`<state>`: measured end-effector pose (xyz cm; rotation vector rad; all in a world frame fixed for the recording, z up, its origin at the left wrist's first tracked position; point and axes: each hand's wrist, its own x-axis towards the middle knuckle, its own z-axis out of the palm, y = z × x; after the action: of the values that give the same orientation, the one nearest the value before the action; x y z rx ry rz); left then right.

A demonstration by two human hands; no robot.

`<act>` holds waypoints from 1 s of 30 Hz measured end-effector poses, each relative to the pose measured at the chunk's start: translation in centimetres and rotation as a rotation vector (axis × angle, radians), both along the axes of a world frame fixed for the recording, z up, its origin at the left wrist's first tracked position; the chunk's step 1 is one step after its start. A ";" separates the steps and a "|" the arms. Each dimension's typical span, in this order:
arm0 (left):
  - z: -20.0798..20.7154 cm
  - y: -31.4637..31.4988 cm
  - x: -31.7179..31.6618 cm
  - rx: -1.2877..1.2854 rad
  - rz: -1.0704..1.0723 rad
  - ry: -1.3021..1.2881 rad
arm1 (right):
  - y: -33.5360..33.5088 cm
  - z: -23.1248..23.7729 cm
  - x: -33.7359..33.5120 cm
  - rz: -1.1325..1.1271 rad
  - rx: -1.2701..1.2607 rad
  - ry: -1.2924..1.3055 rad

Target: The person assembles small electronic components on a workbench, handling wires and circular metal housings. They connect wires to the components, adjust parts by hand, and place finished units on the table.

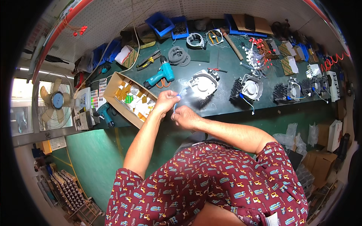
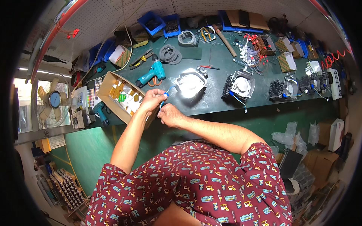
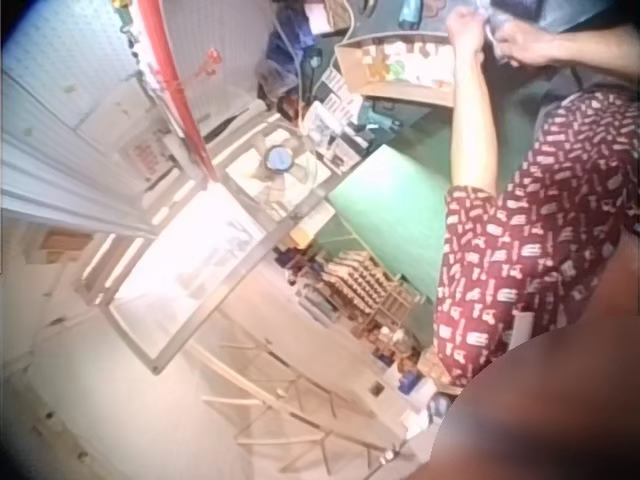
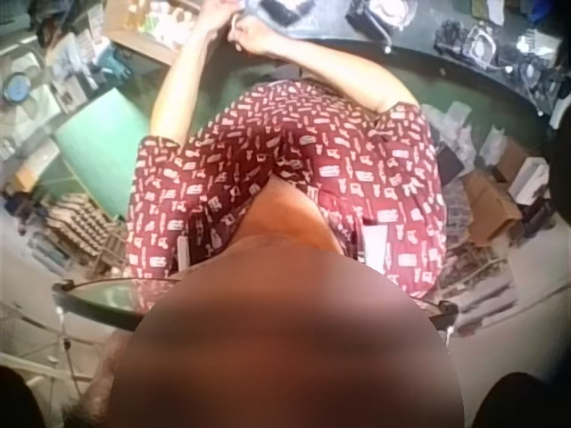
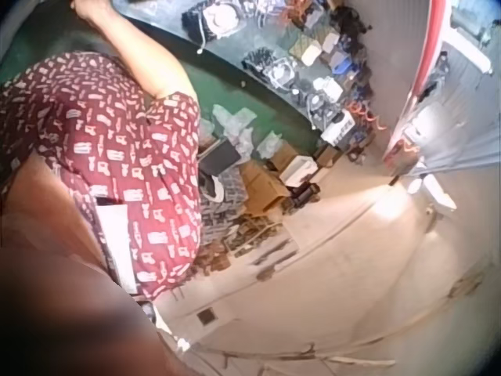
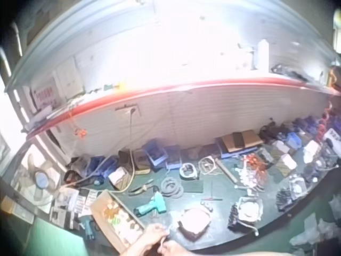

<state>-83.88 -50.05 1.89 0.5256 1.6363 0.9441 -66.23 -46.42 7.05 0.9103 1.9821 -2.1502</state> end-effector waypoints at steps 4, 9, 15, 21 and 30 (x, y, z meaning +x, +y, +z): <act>-0.5 0.7 -0.1 0.010 0.014 -0.016 | 0.1 0.8 0.0 -0.034 -0.037 -0.012; 1.1 0.3 -0.6 -0.041 0.008 -0.273 | -0.3 0.7 -0.2 -0.084 -0.133 -0.019; 2.2 0.0 1.1 0.061 -0.229 0.538 | -0.7 0.3 -0.6 -0.111 -0.084 -0.006; 0.3 0.0 0.7 0.102 0.347 -0.561 | -0.8 -1.2 -0.7 -0.127 0.223 0.143; 0.7 -0.5 1.2 0.183 -0.036 0.556 | 0.3 -0.8 -0.5 -0.009 0.327 0.078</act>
<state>-82.67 -50.51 2.63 1.0082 2.0304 0.9799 -66.73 -46.09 6.25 0.8858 2.4208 -1.9248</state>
